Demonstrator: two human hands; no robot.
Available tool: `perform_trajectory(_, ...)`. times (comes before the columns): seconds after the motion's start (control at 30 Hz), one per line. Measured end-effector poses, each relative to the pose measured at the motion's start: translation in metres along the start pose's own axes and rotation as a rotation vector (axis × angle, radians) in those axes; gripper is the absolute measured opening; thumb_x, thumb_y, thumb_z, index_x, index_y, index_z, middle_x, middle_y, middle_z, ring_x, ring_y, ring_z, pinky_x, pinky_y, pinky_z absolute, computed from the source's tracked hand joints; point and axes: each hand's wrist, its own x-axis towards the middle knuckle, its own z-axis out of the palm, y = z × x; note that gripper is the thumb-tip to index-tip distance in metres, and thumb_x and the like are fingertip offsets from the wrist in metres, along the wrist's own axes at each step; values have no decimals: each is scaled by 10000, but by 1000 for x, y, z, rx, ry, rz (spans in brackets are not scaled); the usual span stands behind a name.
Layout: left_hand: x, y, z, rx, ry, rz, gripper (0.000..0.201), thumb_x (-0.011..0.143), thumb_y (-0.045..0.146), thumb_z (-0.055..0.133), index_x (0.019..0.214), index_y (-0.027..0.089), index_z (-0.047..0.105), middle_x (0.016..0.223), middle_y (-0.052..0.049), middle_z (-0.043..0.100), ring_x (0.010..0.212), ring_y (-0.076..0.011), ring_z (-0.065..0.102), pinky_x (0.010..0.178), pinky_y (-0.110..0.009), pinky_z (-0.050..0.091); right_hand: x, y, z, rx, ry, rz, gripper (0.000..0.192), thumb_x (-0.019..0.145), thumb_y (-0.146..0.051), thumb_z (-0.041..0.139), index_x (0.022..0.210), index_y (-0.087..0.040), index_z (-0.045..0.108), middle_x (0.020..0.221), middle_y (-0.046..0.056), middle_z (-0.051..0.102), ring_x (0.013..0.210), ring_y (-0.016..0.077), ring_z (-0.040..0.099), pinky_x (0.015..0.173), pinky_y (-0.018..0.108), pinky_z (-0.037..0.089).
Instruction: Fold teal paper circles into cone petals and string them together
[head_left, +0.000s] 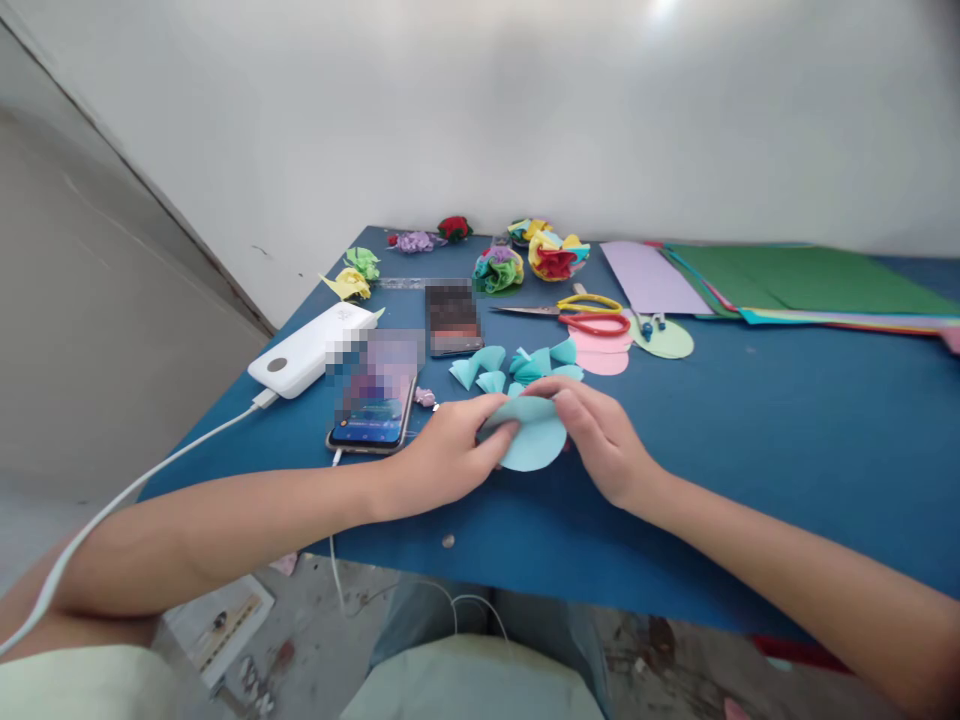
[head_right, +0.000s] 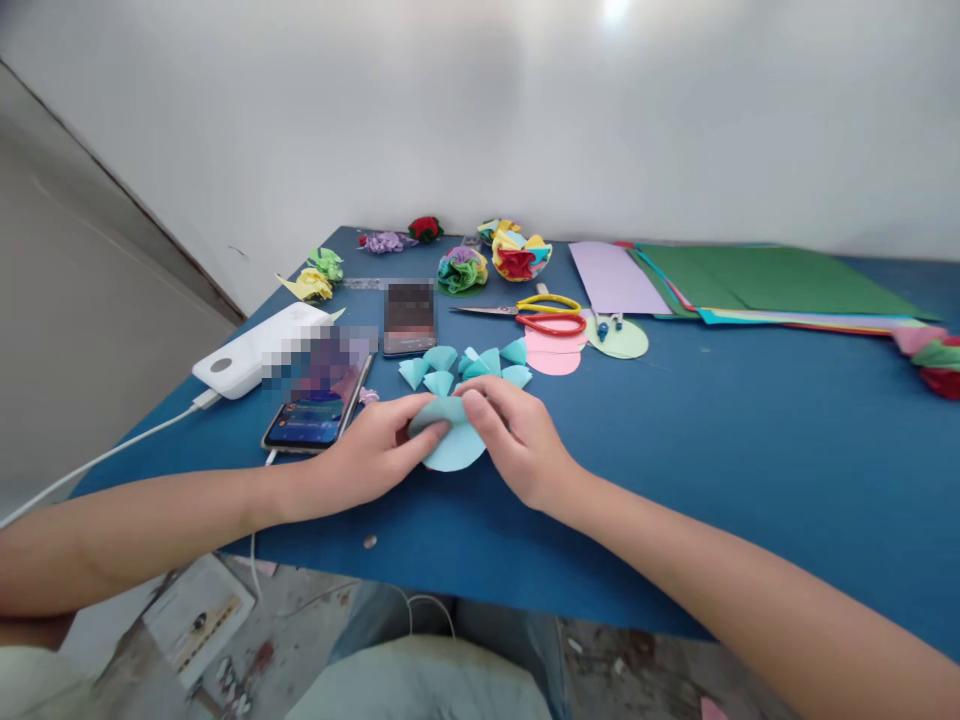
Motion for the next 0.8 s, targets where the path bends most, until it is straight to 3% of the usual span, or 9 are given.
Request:
perform_trajectory(0.07,-1,1,-2,180,124,105,152,869,257,448,846,157,561,657,26,509,569,-75,431,515,-186,333,0,-3,4,83,-25,159,251,863,-395,459,1009,-210,545,707,0,551,556,125,521,483,248,418)
perform_trajectory(0.17,-2,4,-5,174,174,72,166,885,283,443,854,171,562,650,38,511,557,-72,422,510,-187,318,1,-7,7,250,-65,249,231,819,-324,531,1002,-184,544,683,-13,561,542,120,554,464,232,431)
perform_trajectory(0.33,-1,6,-9,-79,134,-53,276,905,387,393,792,161,507,613,41,497,494,-67,450,462,-177,344,4,-12,2,345,-58,239,219,818,-327,544,967,-171,584,665,-10,607,531,106,572,469,216,436)
perform_trajectory(0.47,5,3,-11,-249,19,-101,233,866,382,475,911,155,503,652,16,561,520,-90,517,412,-165,341,5,-10,-5,353,-87,255,255,819,-358,546,995,-177,587,707,9,651,569,128,611,481,223,444)
perform_trajectory(0.63,11,0,-12,-370,-29,-110,298,806,339,567,1007,128,508,676,-10,576,548,-108,554,394,-161,360,7,-6,-13,291,-88,203,275,817,-358,543,1017,-179,603,747,19,652,603,140,615,475,229,447)
perform_trajectory(0.8,12,0,-13,-497,-49,-192,194,842,300,492,872,111,528,632,-27,587,519,-110,574,394,-153,374,7,-7,-16,10,20,-29,218,828,-295,527,992,-212,645,882,15,662,700,136,588,607,265,483)
